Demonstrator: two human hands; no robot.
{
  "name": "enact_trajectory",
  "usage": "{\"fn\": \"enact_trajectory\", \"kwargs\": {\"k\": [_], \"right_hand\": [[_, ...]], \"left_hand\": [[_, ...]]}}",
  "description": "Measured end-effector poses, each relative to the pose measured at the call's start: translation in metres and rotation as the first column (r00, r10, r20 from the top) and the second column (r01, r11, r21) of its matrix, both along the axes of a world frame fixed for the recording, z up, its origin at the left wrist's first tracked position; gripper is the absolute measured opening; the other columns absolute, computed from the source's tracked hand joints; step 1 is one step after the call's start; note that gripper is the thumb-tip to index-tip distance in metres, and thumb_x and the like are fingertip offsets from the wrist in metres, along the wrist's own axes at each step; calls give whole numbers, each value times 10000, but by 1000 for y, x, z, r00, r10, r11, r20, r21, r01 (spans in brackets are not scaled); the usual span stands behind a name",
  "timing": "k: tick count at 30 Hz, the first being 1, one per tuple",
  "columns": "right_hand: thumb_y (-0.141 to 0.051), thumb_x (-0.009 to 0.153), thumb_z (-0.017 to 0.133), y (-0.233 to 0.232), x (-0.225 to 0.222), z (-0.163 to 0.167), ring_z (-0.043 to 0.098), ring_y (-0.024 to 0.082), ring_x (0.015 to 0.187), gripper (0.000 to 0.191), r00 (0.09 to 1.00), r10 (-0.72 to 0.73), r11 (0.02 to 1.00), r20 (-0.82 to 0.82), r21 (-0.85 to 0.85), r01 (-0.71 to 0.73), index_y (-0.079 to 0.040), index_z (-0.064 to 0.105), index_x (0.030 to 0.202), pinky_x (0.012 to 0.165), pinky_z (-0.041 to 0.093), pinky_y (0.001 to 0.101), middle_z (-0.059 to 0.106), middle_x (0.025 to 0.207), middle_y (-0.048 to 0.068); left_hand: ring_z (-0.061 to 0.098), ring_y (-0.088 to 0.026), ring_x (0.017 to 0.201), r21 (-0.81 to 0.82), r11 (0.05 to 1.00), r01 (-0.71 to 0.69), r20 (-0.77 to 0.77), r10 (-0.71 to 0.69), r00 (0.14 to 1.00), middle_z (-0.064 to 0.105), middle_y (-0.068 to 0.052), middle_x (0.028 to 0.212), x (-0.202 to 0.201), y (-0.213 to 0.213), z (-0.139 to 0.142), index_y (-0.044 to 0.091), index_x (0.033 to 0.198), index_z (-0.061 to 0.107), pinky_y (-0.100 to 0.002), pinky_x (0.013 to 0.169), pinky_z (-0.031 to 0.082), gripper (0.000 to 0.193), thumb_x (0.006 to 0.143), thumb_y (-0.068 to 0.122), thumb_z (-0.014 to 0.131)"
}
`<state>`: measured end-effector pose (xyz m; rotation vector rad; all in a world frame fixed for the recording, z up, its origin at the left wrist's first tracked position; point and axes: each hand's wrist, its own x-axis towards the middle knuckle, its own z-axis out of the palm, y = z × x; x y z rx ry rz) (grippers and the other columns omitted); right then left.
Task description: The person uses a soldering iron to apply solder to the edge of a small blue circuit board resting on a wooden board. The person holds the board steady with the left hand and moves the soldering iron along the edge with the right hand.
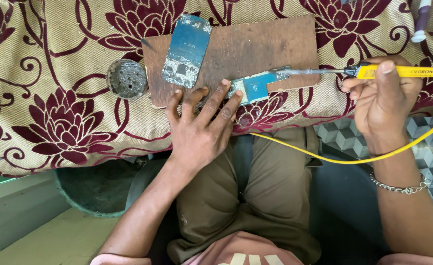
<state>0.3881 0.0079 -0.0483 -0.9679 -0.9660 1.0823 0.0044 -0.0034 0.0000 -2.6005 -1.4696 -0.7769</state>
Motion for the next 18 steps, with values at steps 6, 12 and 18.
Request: {"fn": "enact_trajectory", "kwargs": {"k": [6,12,18], "right_hand": [[-237,1181,701,-1,-2,-1,720,286,765,346,1000,3,1000,23,12,-3,70,573,1084,602,549,289,662,944,174],[-218,1189,699,-2,-3,-1,721,292,775,340,1000,5,1000,25,17,-5,69,567,1064,610,554,299,659,937,180],[-219,1198,692,0,-2,-2,714,289,757,342,1000,-5,1000,-3,10,5,69,567,1061,615,554,302,663,943,182]], "left_hand": [[531,-252,1289,-1,1000,3,0,-3,1000,600,17,1509,0,0,-1,248,1458,673,-531,1201,261,479,994,277,784],[527,-255,1293,-9,1000,7,-5,-7,1000,594,12,1511,0,0,-2,255,1469,664,-535,1196,260,493,992,278,782],[530,-251,1300,-17,1000,2,-1,-2,1000,588,21,1519,0,0,-2,270,1473,654,-538,1206,259,492,999,287,783]]}}
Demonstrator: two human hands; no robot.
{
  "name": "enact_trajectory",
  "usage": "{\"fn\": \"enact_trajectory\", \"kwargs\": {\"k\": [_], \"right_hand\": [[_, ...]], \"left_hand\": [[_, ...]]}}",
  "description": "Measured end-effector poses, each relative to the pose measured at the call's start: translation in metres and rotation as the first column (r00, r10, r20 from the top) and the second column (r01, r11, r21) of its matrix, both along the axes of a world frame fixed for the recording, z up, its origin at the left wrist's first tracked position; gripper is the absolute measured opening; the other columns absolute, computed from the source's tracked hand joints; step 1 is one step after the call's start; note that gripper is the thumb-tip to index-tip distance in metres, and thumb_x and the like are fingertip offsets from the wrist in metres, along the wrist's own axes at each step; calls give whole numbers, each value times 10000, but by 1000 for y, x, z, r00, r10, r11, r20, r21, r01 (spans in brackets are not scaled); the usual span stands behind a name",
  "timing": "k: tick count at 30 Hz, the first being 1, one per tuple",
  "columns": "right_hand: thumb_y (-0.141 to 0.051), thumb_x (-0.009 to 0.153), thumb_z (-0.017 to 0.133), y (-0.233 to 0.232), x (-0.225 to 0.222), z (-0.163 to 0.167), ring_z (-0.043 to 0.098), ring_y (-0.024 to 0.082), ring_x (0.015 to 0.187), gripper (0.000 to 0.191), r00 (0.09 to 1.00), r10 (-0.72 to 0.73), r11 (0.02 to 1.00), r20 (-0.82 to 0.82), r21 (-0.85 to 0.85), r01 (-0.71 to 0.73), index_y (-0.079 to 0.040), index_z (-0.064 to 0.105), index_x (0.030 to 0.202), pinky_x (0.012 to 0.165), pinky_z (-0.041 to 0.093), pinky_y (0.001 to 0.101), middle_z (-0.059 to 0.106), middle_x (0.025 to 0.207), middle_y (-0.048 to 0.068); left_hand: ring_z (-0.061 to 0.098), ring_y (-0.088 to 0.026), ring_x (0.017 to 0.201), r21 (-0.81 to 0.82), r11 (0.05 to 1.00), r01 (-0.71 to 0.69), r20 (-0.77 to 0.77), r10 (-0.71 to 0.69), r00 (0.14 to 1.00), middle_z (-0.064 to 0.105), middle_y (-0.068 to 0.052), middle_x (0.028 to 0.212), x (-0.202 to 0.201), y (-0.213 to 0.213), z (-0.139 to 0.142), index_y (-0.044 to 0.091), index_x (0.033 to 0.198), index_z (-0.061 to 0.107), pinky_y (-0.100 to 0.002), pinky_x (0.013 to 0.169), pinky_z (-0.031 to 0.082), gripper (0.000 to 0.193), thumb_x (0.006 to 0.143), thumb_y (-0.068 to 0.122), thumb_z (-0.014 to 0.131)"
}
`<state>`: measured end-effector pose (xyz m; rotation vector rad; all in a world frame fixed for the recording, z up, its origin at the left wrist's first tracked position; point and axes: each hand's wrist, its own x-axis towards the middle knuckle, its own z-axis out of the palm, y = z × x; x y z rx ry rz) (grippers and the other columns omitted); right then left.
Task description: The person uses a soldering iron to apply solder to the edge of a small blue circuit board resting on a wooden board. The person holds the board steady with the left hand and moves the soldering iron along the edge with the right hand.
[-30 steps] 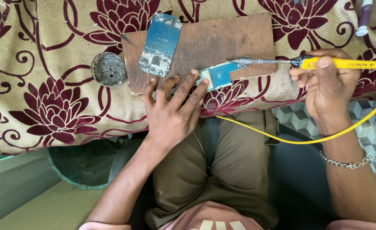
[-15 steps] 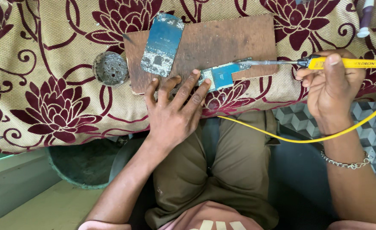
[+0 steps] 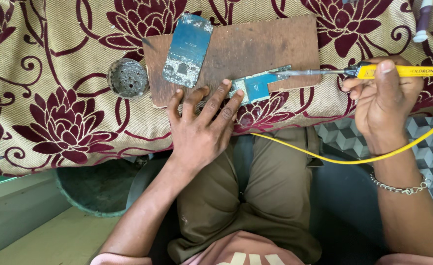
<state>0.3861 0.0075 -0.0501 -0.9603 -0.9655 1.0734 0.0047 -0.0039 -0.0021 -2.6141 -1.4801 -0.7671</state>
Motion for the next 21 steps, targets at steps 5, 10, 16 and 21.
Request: {"fn": "enact_trajectory", "kwargs": {"k": [5,10,16,21], "right_hand": [[-218,1201,689,-1,0,0,712,293,757,341,1000,4,1000,4,6,-4,74,565,1074,618,558,305,659,946,181],[-202,1194,693,0,-2,1,719,297,755,322,1000,-7,1000,10,-10,7,68,559,1081,607,557,300,641,916,167],[-199,1198,690,-1,-3,1,719,298,760,324,1000,-2,1000,31,-1,2,70,557,1076,603,552,295,652,913,187],[-188,1195,690,-1,-3,2,723,300,766,314,999,-2,1000,38,-15,2,72,562,1073,614,560,300,657,908,193]], "left_hand": [[530,-254,1298,-3,1000,3,9,-3,1000,587,20,1521,0,0,0,270,1473,653,-539,1203,263,506,985,281,788],[531,-257,1290,-5,1000,6,5,-6,1000,591,15,1518,0,1,1,266,1469,658,-544,1196,265,526,961,274,794],[529,-254,1294,-2,1000,3,6,-3,1000,589,18,1519,-1,0,1,260,1469,659,-542,1201,262,518,970,268,796],[526,-253,1295,1,1000,0,3,0,1000,588,20,1519,1,0,1,262,1466,660,-535,1204,257,509,975,269,795]]}}
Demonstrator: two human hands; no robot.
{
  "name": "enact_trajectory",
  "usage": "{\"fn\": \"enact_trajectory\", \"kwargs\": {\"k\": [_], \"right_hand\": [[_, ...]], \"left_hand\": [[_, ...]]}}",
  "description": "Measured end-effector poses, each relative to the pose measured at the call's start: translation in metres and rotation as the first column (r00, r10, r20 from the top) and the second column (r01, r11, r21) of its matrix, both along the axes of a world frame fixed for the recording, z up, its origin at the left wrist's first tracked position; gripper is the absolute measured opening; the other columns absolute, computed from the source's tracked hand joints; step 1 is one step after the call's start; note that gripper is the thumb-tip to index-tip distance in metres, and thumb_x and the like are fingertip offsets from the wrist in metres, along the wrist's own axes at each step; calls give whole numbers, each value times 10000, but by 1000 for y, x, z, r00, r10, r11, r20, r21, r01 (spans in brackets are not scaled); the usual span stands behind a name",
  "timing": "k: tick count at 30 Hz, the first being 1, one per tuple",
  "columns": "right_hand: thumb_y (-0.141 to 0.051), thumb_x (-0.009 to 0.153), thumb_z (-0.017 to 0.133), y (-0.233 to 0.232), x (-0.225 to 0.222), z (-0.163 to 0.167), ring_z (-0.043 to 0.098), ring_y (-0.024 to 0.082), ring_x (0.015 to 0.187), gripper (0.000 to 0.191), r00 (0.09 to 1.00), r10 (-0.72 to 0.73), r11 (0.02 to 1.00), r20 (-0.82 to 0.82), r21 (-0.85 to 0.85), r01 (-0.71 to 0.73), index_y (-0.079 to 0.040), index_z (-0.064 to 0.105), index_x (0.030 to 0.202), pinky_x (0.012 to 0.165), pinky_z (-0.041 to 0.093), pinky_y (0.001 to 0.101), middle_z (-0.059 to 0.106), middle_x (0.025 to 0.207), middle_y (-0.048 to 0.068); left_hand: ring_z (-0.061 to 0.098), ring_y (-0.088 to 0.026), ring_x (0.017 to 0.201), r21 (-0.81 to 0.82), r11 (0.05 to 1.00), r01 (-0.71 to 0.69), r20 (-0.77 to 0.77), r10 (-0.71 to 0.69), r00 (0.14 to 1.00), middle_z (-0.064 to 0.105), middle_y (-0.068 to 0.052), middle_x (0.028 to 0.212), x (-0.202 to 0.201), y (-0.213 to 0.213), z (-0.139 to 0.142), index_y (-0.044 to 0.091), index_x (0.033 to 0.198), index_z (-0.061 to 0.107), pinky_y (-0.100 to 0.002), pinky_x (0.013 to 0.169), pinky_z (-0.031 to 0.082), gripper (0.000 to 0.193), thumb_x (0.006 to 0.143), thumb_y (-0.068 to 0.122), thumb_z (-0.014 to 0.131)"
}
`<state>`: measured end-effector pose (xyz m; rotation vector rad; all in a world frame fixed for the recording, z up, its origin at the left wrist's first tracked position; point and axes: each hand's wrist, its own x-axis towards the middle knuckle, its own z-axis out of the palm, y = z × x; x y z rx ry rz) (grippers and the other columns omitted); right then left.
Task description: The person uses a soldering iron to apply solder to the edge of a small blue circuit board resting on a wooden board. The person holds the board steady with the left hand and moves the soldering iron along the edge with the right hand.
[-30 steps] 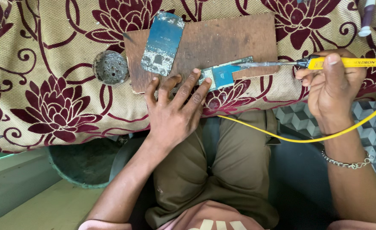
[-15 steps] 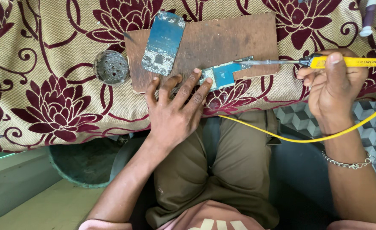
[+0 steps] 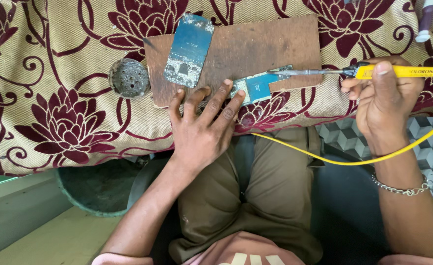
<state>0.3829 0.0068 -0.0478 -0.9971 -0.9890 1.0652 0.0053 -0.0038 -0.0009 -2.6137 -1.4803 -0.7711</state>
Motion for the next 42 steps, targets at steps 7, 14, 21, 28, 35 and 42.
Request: {"fn": "enact_trajectory", "kwargs": {"k": [7,14,21,28,35,42], "right_hand": [[-160,1186,680,0,-2,1,720,287,760,279,1000,4,1000,-2,-4,-4,72,566,1081,624,562,290,673,917,207],[-140,1184,678,1,-1,4,715,273,768,265,999,33,999,4,-26,-33,85,574,1088,667,569,288,693,927,244],[-241,1143,720,2,5,5,699,258,766,343,995,99,995,1,-26,-99,78,594,1150,693,567,284,708,960,249],[-330,1200,646,0,28,-6,670,265,716,364,947,-23,996,-320,-94,-7,0,587,1057,757,581,387,706,904,202],[-301,1233,629,0,32,-19,611,251,652,396,961,-96,993,-259,-97,73,-10,569,971,722,549,390,641,797,153],[-261,1200,626,3,23,-16,535,208,561,338,947,-175,983,-270,-96,154,-29,534,973,642,537,392,556,719,107]], "left_hand": [[528,-249,1294,7,1000,1,1,-1,1000,589,23,1520,0,-1,-1,261,1466,667,-533,1205,256,510,973,270,799],[532,-251,1289,3,1000,2,6,-2,1000,587,19,1521,-1,0,1,260,1463,666,-541,1200,267,510,971,274,798],[532,-249,1287,2,1000,0,4,0,1000,585,23,1523,0,0,0,260,1468,659,-539,1196,269,493,991,277,786],[528,-250,1285,1,1000,3,-6,-3,1000,584,19,1522,-1,0,0,259,1473,657,-541,1196,269,492,997,285,775],[531,-249,1286,22,1000,-1,-13,1,1000,590,17,1514,-1,0,-1,259,1472,660,-533,1198,270,470,1015,280,764],[533,-249,1287,25,1000,-2,-6,2,1000,597,18,1509,-1,0,-1,250,1459,668,-531,1200,272,456,1014,268,765]]}}
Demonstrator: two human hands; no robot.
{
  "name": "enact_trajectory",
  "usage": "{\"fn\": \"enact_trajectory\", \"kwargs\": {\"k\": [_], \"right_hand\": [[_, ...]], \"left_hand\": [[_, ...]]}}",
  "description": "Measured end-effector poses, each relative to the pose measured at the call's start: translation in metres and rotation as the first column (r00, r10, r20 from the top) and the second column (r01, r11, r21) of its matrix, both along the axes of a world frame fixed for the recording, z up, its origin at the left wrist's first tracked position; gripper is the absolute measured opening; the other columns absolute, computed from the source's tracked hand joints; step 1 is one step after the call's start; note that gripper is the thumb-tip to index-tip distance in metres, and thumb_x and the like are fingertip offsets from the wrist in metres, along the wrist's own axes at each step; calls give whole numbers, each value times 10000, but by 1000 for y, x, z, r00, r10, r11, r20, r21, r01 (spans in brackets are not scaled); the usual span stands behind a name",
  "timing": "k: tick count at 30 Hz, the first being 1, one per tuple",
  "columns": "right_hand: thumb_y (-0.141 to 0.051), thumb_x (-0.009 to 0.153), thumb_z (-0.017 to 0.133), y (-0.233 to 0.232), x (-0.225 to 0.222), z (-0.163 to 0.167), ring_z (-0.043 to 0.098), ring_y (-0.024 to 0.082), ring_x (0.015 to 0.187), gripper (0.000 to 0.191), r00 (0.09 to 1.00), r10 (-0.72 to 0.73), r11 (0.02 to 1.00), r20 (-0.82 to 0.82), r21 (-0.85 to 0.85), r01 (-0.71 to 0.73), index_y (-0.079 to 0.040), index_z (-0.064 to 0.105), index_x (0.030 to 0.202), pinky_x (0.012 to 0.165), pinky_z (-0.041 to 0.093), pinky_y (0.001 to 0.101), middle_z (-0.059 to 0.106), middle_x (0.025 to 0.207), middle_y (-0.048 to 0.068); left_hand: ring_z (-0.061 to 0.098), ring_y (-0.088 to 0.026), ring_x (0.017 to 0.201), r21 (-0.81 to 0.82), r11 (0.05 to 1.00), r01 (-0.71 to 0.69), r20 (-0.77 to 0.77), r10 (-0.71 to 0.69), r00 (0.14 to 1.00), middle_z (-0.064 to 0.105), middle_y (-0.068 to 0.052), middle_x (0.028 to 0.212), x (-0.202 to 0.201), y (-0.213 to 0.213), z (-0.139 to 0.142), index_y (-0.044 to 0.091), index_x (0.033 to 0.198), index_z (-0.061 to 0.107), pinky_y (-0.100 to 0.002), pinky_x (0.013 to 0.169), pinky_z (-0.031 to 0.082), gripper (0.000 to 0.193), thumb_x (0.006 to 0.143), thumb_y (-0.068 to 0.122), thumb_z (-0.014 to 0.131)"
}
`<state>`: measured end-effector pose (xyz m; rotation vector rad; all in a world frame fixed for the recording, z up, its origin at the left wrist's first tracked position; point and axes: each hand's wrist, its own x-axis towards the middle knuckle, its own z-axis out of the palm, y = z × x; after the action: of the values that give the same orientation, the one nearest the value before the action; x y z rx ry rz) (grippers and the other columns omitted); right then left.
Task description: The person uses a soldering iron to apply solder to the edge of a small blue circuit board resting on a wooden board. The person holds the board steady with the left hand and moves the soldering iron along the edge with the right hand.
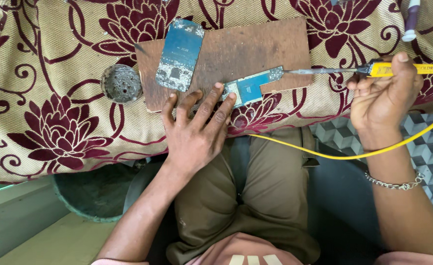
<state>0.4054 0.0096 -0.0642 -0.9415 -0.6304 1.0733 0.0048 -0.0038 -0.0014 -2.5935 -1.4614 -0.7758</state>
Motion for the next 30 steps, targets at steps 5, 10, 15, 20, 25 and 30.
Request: {"fn": "enact_trajectory", "kwargs": {"k": [5,10,15,20,25,30], "right_hand": [[-251,1197,613,1,-5,5,524,198,541,353,999,-37,999,11,-9,37,-39,515,934,616,534,395,546,695,97],[-222,1196,594,2,-9,7,505,200,528,327,996,-88,996,-8,-33,88,-37,501,943,579,512,405,546,719,101],[-215,1184,579,3,-11,9,520,193,518,307,996,-89,996,0,-9,89,-53,494,938,554,526,396,537,693,88],[-199,1195,574,2,-11,9,530,190,528,307,994,-106,994,5,-16,106,-43,487,944,561,540,392,531,692,92],[-200,1185,583,2,-10,7,534,190,526,283,992,-124,992,3,-27,124,-49,492,964,558,545,392,526,687,85],[-206,1180,585,3,-8,5,527,196,529,278,993,-117,993,-6,-15,117,-50,494,969,560,536,395,535,711,87]], "left_hand": [[534,-246,1289,2,1000,-6,2,6,1000,596,23,1511,1,1,0,253,1456,670,-523,1201,271,446,1020,268,765],[531,-244,1292,3,1000,-6,-3,6,1000,594,23,1514,1,0,-1,256,1459,670,-521,1204,268,445,1025,268,766],[529,-249,1290,-9,1000,-8,-8,8,1000,592,19,1513,0,0,-2,254,1456,672,-524,1199,265,453,1014,276,767],[527,-246,1298,1,1000,-3,-18,3,1000,587,19,1522,-1,0,-3,255,1468,666,-516,1201,262,441,1038,282,762],[530,-245,1295,5,1000,-6,-16,6,1000,590,23,1517,0,0,-2,256,1460,670,-517,1200,262,432,1039,287,763],[531,-245,1293,3,1000,-4,-9,4,1000,595,21,1514,0,0,-1,254,1457,674,-516,1194,266,435,1032,284,767]]}}
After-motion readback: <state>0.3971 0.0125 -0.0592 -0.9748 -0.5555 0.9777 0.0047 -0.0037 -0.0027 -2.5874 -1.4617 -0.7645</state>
